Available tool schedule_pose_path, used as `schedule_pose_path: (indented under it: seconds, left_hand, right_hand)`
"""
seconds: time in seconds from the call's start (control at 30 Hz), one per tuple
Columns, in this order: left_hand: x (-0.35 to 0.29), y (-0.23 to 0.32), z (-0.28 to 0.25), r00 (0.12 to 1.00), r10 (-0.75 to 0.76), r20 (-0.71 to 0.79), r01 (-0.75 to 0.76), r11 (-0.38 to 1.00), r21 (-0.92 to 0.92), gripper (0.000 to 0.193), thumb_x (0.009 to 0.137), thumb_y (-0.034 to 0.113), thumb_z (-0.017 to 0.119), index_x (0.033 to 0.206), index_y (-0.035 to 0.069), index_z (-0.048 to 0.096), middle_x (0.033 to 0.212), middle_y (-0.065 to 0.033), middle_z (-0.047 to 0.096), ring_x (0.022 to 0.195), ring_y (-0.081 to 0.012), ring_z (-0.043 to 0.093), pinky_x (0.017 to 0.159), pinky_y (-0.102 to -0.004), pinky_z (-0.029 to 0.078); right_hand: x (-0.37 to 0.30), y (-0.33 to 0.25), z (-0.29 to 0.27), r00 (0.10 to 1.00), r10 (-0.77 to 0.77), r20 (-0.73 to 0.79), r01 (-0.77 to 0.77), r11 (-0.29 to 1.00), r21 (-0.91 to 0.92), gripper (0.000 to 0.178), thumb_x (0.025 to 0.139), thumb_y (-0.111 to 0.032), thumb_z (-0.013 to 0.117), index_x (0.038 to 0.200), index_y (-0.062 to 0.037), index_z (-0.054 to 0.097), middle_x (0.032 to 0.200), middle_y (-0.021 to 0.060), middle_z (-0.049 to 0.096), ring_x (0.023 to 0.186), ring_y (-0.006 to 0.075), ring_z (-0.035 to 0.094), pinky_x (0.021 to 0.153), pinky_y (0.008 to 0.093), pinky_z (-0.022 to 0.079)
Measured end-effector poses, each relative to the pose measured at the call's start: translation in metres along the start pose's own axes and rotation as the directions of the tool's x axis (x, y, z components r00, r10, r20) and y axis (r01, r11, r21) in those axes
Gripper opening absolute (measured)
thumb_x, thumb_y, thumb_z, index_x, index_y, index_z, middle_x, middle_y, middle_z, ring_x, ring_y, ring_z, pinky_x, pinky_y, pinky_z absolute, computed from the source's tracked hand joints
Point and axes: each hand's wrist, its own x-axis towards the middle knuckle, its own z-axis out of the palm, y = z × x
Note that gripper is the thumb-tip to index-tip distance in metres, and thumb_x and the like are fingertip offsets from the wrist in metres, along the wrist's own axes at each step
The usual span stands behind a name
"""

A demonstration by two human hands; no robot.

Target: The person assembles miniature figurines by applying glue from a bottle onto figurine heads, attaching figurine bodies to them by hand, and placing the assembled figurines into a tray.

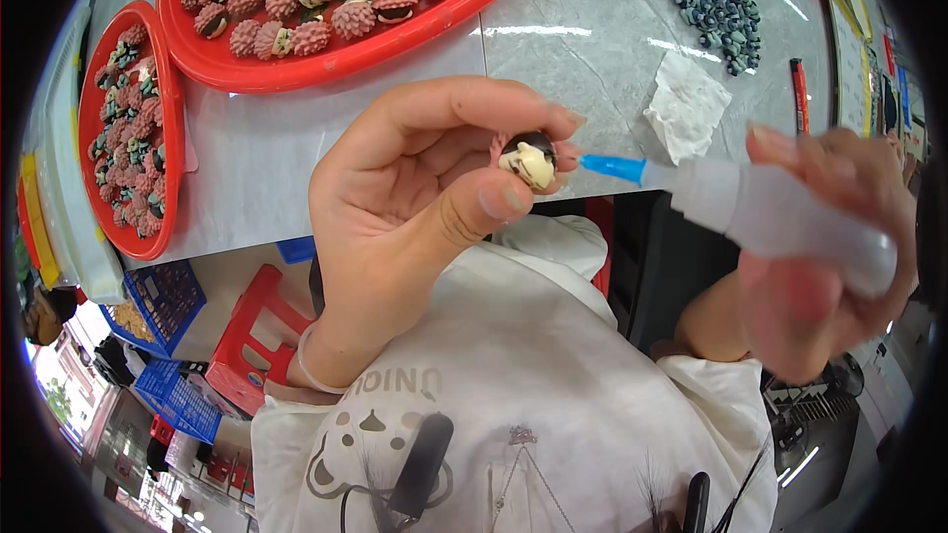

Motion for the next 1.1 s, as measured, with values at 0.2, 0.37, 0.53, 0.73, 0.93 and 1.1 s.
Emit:
schedule_pose_path:
  seconds: [0.2,0.37,0.53,0.73,0.93,1.1]
  left_hand:
    - [0.0,0.0,0.001,0.999,-0.005,-0.047,0.005,1.0,0.002,0.037,0.075,0.02,0.063,0.1,-0.002,0.046,0.094,-0.0151,0.054,0.081,-0.022,0.057,0.065,-0.0252,0.046]
    - [0.002,0.001,0.0,0.996,0.031,-0.078,-0.026,0.998,0.062,0.038,0.074,0.02,0.064,0.1,-0.001,0.046,0.093,-0.0153,0.054,0.081,-0.0222,0.057,0.063,-0.0248,0.047]
    - [0.003,0.004,0.003,0.999,0.003,-0.048,-0.002,1.0,0.017,0.038,0.074,0.021,0.064,0.099,0.0,0.045,0.095,-0.0158,0.053,0.082,-0.0224,0.057,0.064,-0.0249,0.047]
    - [0.002,-0.002,0.003,0.998,0.068,-0.019,-0.069,0.991,-0.114,0.025,0.076,0.008,0.06,0.094,-0.004,0.048,0.099,-0.0211,0.053,0.086,-0.0236,0.056,0.076,-0.0313,0.046]
    - [-0.001,0.002,0.0,0.995,0.082,-0.05,-0.082,0.997,-0.006,0.028,0.076,0.015,0.062,0.092,-0.002,0.047,0.095,-0.0194,0.053,0.081,-0.0222,0.058,0.07,-0.0287,0.049]
    - [0.003,0.001,0.003,0.999,0.054,-0.01,-0.054,0.998,-0.024,0.027,0.075,0.011,0.062,0.093,-0.003,0.048,0.095,-0.019,0.053,0.081,-0.0221,0.057,0.069,-0.0285,0.048]
  right_hand:
    - [-0.009,-0.011,0.017,0.981,0.049,-0.188,-0.052,0.999,-0.011,0.046,0.074,-0.03,0.055,0.093,0.011,0.046,0.068,0.0261,0.057,0.061,0.0244,0.051,0.052,0.0304,0.042]
    - [-0.001,-0.006,0.002,0.998,-0.049,0.051,0.048,0.999,0.016,0.046,0.076,-0.029,0.055,0.097,0.01,0.045,0.078,0.0262,0.056,0.063,0.0231,0.051,0.05,0.0283,0.043]
    - [0.001,0.017,-0.003,0.967,0.242,0.079,-0.25,0.842,0.478,0.037,0.079,-0.025,0.056,0.099,0.0047,0.044,0.094,0.0226,0.053,0.071,0.0228,0.054,0.06,0.0307,0.047]
    - [0.003,0.052,0.046,0.962,0.267,0.049,-0.272,0.949,0.158,0.037,0.064,0.008,0.063,0.096,0.0004,0.045,0.091,0.0114,0.057,0.08,0.0177,0.055,0.072,0.0279,0.044]
    - [0.009,0.062,0.035,0.974,0.201,0.103,-0.203,0.979,0.012,0.025,0.066,0.006,0.058,0.09,-0.0001,0.056,0.088,0.0067,0.057,0.074,0.0145,0.054,0.069,0.0241,0.043]
    - [0.036,0.08,0.024,0.979,0.199,0.042,-0.182,0.95,-0.254,0.02,0.07,0.002,0.056,0.089,-0.0028,0.058,0.089,0.0055,0.058,0.069,0.0149,0.054,0.063,0.0234,0.043]
